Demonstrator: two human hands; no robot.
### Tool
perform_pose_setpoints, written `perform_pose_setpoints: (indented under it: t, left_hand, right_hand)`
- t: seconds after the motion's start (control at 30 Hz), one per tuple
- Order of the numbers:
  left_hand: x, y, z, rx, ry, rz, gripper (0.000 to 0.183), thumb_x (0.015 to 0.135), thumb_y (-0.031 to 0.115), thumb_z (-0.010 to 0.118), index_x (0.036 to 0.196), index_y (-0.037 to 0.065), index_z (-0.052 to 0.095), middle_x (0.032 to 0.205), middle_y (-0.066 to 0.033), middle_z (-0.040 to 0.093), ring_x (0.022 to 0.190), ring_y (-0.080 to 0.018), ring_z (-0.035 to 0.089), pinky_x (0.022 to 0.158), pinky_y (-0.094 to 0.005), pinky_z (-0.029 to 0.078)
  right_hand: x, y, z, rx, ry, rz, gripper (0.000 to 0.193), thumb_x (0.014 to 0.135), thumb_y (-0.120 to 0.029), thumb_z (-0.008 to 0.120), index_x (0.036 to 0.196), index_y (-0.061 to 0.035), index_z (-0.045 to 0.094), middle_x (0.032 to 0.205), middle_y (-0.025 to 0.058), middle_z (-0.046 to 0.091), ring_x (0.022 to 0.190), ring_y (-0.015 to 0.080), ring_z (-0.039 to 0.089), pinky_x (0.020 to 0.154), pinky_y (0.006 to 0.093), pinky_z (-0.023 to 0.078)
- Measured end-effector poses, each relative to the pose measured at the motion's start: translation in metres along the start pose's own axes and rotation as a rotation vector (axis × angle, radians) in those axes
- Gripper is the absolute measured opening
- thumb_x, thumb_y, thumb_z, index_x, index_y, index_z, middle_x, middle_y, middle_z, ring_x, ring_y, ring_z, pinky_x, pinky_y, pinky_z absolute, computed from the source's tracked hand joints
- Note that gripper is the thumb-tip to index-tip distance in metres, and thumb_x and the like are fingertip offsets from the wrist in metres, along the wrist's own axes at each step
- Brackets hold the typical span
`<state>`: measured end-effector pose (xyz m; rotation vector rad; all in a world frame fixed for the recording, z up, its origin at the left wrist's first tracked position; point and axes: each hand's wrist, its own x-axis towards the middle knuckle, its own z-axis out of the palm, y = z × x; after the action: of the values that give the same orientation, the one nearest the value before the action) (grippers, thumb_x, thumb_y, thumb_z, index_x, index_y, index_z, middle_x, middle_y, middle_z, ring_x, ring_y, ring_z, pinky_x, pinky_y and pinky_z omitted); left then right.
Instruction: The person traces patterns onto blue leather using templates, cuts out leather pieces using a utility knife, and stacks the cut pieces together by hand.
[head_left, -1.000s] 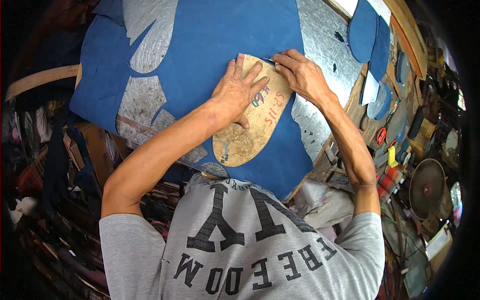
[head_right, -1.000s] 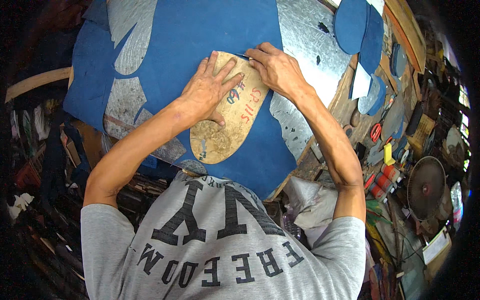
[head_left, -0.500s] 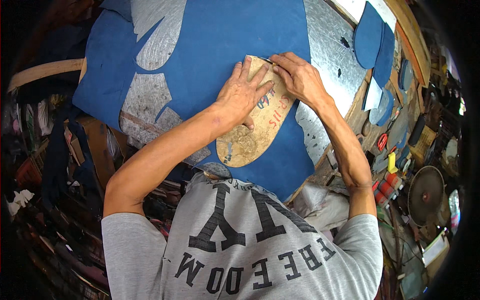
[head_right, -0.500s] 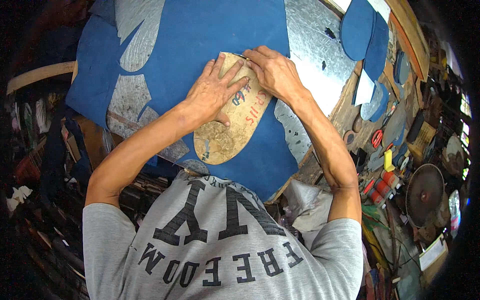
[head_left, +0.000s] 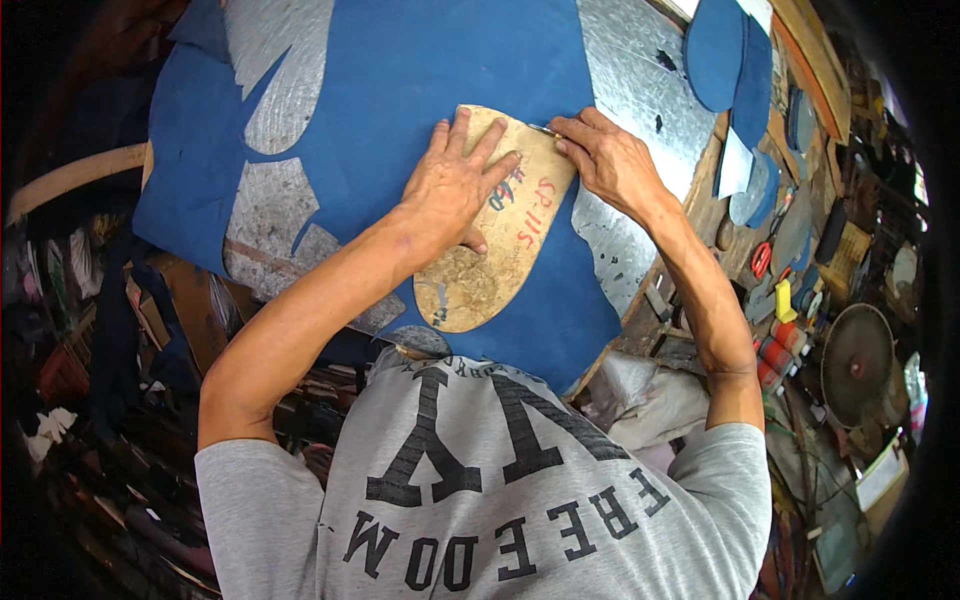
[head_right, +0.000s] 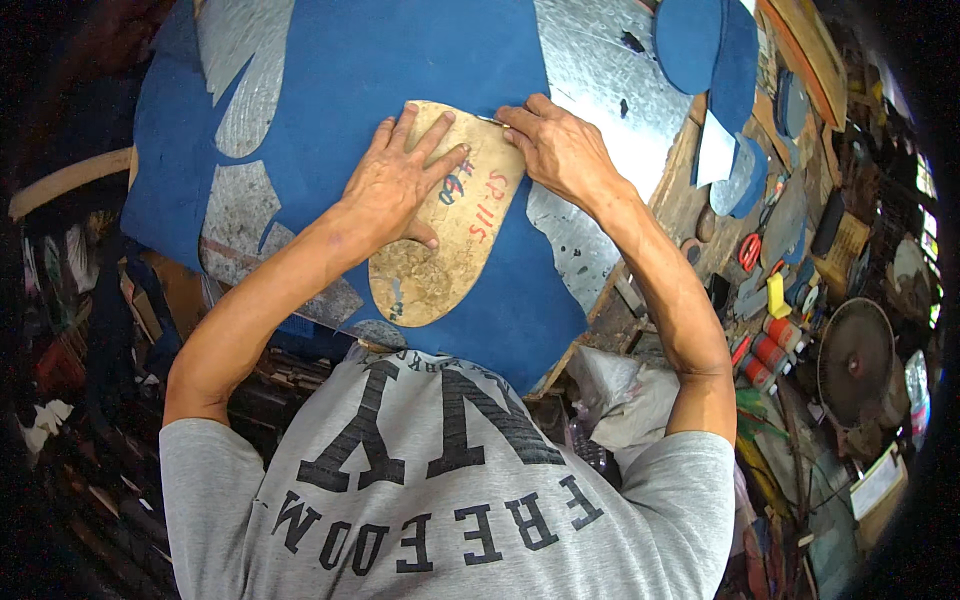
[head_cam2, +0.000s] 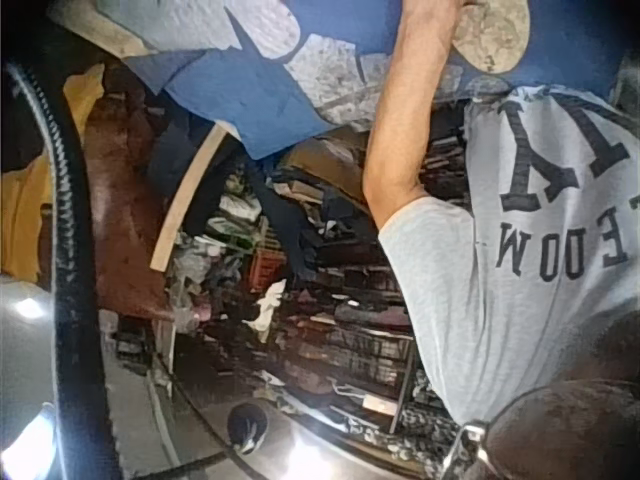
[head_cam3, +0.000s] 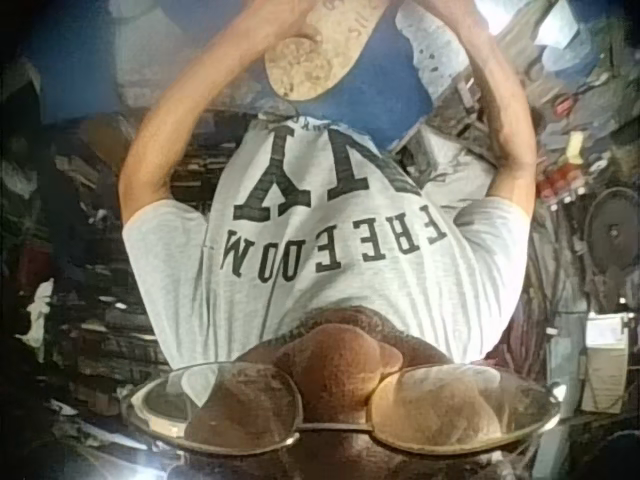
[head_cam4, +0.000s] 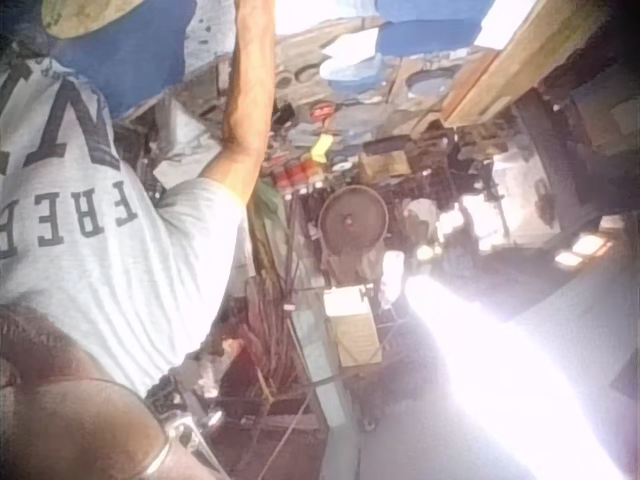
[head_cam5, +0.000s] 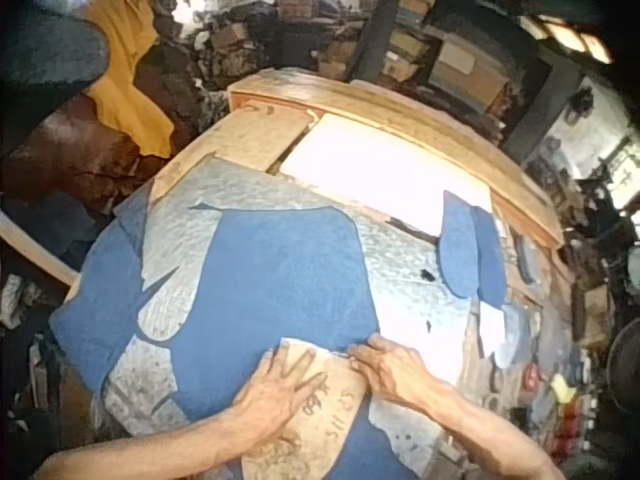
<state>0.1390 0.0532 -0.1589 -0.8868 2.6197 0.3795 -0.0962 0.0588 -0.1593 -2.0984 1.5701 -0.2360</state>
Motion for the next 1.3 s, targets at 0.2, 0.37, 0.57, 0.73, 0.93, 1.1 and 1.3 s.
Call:
perform_pose_setpoints:
  t: [0.2,0.37,0.57,0.73,0.93,1.1,1.3]
  left_hand:
    - [0.003,0.004,-0.009,0.018,-0.068,-0.014,0.113,0.056,0.062,0.082,0.15,0.022,0.035,0.159,-0.0138,0.021,0.143,-0.0444,0.022,0.115,-0.053,0.025]
    - [0.003,0.001,-0.01,0.024,-0.099,-0.028,0.115,0.054,0.063,0.083,0.15,0.023,0.034,0.159,-0.0135,0.02,0.144,-0.0449,0.021,0.115,-0.0544,0.025]
    - [0.0,-0.001,-0.018,0.044,-0.098,-0.005,0.118,0.053,0.067,0.081,0.15,0.02,0.035,0.159,-0.0162,0.02,0.143,-0.0465,0.021,0.114,-0.0562,0.025]
    - [0.001,0.005,-0.018,0.146,-0.098,0.037,0.119,0.055,0.072,0.078,0.15,0.015,0.034,0.157,-0.0195,0.022,0.142,-0.0467,0.023,0.114,-0.0558,0.026]
    - [0.016,0.014,-0.006,0.201,0.084,0.323,0.105,0.057,0.062,0.081,0.138,0.005,0.047,0.148,-0.0188,0.039,0.118,-0.0398,0.051,0.097,-0.0445,0.044]
    - [0.028,0.02,-0.017,0.312,0.089,0.485,0.111,0.057,0.067,0.079,0.142,0.005,0.043,0.15,-0.0094,0.04,0.103,-0.031,0.056,0.086,-0.0398,0.047]
    - [0.031,0.019,-0.017,0.419,0.064,0.476,0.122,0.056,0.076,0.073,0.148,0.006,0.036,0.152,-0.0081,0.039,0.104,-0.0291,0.056,0.085,-0.0375,0.046]
  right_hand:
    - [-0.026,0.011,-0.004,0.024,0.023,0.088,0.026,0.095,-0.019,0.058,0.116,-0.0063,0.066,0.098,0.0121,0.063,0.084,0.0332,0.065,0.074,0.0412,0.052]
    - [-0.046,0.01,-0.006,0.053,0.049,0.184,0.026,0.094,-0.018,0.059,0.116,-0.0056,0.066,0.1,0.0122,0.064,0.085,0.0331,0.065,0.075,0.0412,0.051]
    - [-0.088,0.008,-0.003,0.11,0.145,0.318,0.025,0.094,-0.016,0.06,0.114,-0.004,0.066,0.105,0.0138,0.065,0.089,0.0344,0.065,0.077,0.0411,0.051]
    - [-0.122,-0.027,0.001,0.398,0.462,0.466,0.029,0.092,-0.012,0.061,0.12,-0.0037,0.064,0.108,0.0147,0.067,0.088,0.0274,0.067,0.079,0.0343,0.053]
    - [-0.084,-0.062,0.074,0.54,0.775,0.643,0.032,0.09,-0.014,0.062,0.117,0.0033,0.062,0.102,0.0235,0.065,0.092,0.0356,0.064,0.083,0.0401,0.05]
    - [-0.054,-0.078,0.088,0.302,0.898,0.75,0.031,0.09,-0.012,0.058,0.115,0.0056,0.063,0.1,0.0261,0.063,0.094,0.0415,0.062,0.085,0.0441,0.049]
    - [-0.044,-0.086,0.092,0.219,0.869,0.841,0.032,0.09,-0.012,0.056,0.117,0.0041,0.063,0.103,0.0272,0.062,0.095,0.043,0.061,0.086,0.0453,0.05]
